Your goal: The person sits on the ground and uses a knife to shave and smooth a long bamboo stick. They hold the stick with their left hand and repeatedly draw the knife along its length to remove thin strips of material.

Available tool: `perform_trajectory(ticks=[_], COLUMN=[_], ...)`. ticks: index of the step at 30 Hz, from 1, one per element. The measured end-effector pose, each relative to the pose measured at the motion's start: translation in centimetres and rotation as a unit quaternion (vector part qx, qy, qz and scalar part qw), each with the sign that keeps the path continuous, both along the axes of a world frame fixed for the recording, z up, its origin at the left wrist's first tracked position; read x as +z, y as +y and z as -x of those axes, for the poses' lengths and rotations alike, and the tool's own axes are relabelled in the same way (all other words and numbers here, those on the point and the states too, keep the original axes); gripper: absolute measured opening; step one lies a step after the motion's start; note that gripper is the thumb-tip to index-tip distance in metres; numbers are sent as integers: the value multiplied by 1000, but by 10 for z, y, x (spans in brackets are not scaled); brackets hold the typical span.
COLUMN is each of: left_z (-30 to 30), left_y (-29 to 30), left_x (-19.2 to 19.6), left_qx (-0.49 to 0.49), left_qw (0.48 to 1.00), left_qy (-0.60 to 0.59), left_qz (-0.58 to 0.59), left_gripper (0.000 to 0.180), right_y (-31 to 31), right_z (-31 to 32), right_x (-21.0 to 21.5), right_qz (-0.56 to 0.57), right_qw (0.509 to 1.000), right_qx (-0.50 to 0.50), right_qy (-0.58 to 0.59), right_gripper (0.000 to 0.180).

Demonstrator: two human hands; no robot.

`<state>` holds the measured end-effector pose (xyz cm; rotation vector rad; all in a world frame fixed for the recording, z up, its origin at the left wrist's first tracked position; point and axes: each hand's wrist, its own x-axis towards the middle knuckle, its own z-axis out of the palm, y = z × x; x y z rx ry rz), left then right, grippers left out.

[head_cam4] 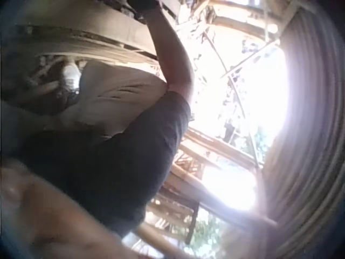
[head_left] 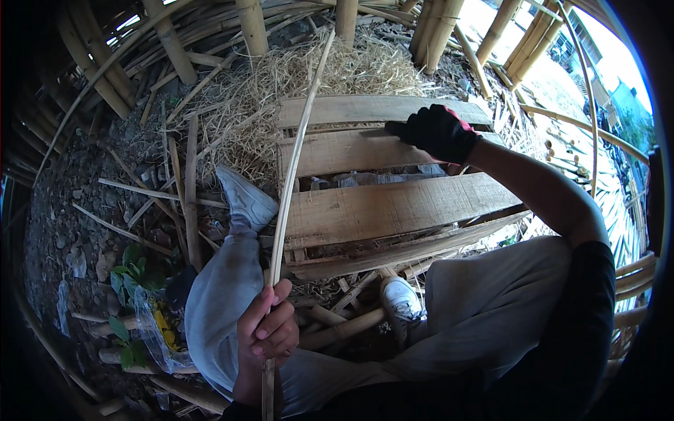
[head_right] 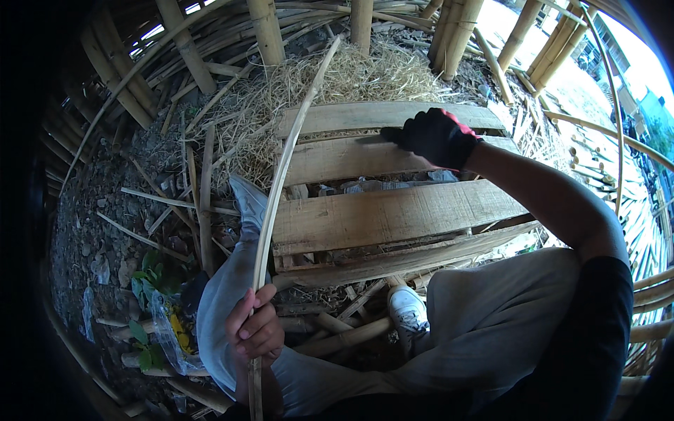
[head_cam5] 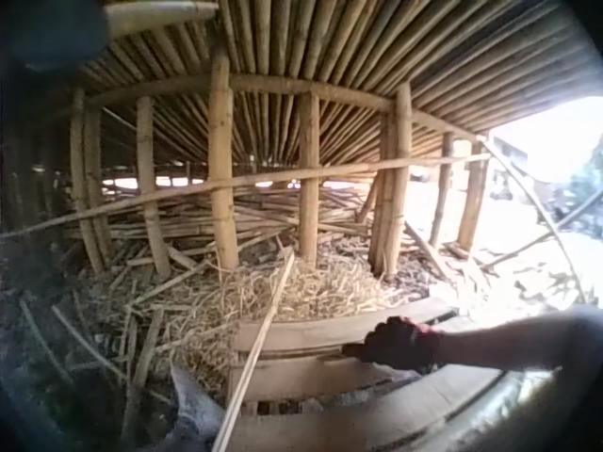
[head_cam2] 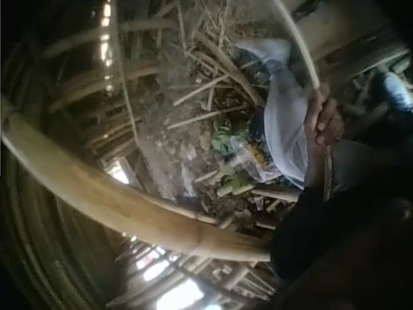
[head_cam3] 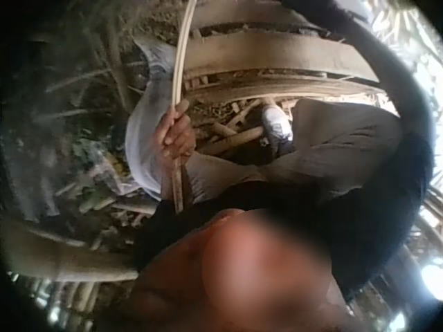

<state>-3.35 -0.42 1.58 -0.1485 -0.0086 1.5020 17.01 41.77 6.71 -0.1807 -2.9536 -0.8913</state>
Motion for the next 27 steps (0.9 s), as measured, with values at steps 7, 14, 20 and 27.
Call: perform_trajectory(ticks=[7,14,20,27], left_z=[-8,-20,-20,-21], left_y=[9,8,18,15], left_x=[-14,-30,-32,-33], left_qx=[-42,-71,-94,-92], left_qw=[999,995,992,988], left_qy=[-22,-71,-81,-125], left_qz=[-26,-12,-15,-14], left_gripper=[31,36,38,40], right_y=[-20,-170,-192,-193], right_z=[17,53,44,53], right_x=[-5,-16,14,17], right_qz=[32,27,369,453], right_qw=[980,983,926,891], right_qx=[-3,170,69,-1], right_qy=[198,62,33,-42], right_gripper=[26,14,17,21])
